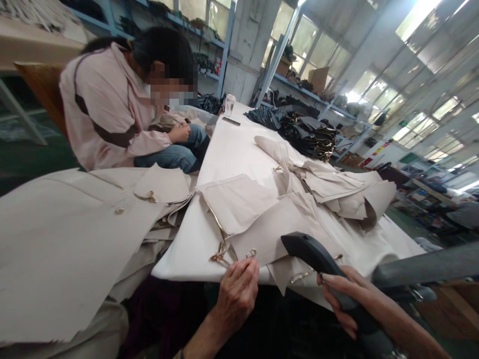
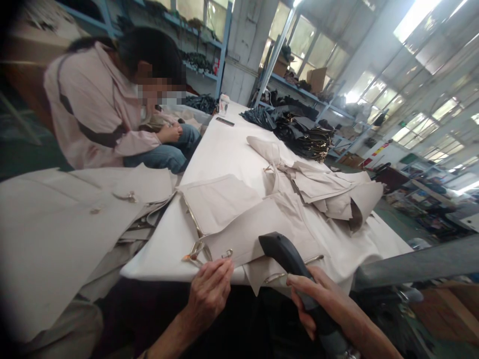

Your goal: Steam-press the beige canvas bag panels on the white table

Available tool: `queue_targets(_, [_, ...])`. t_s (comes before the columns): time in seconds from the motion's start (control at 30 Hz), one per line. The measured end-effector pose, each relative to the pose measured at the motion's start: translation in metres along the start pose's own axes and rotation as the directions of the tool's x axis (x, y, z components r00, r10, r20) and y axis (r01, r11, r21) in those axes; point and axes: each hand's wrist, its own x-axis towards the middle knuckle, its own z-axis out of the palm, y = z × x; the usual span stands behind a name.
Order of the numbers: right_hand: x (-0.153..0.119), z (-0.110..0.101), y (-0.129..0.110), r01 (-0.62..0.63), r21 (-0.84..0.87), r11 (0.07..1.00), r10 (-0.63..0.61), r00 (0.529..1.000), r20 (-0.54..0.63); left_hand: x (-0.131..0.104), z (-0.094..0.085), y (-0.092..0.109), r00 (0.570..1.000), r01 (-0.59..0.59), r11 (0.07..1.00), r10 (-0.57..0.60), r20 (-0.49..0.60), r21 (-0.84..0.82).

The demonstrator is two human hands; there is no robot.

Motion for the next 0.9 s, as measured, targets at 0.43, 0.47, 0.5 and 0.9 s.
queue_targets(0.43, [-0.008, -0.028, 0.02, 0.071, 0.114, 0.991, -0.053, 0.986, -0.157, 0.003, -0.004, 0.002, 1.0, -0.002, 1.0, 0.002, 0.015, 0.02])
queue_targets(0.47, [-0.008, -0.03, 0.018, 0.092, 0.128, 0.988, -0.071, 0.984, -0.162, 0.003, -0.004, 0.002, 1.0, -0.004, 1.0, 0.004, 0.017, 0.029])
queue_targets(0.5, [-0.008, -0.031, 0.017, 0.105, 0.133, 0.985, -0.084, 0.984, -0.159, 0.003, -0.004, 0.002, 1.0, -0.005, 0.999, 0.004, 0.02, 0.035])
queue_targets(0.9, [-0.025, -0.08, 0.042, 0.156, 0.142, 0.978, -0.134, 0.979, -0.151, 0.009, -0.007, 0.008, 0.999, -0.003, 0.999, 0.0, 0.051, 0.046])
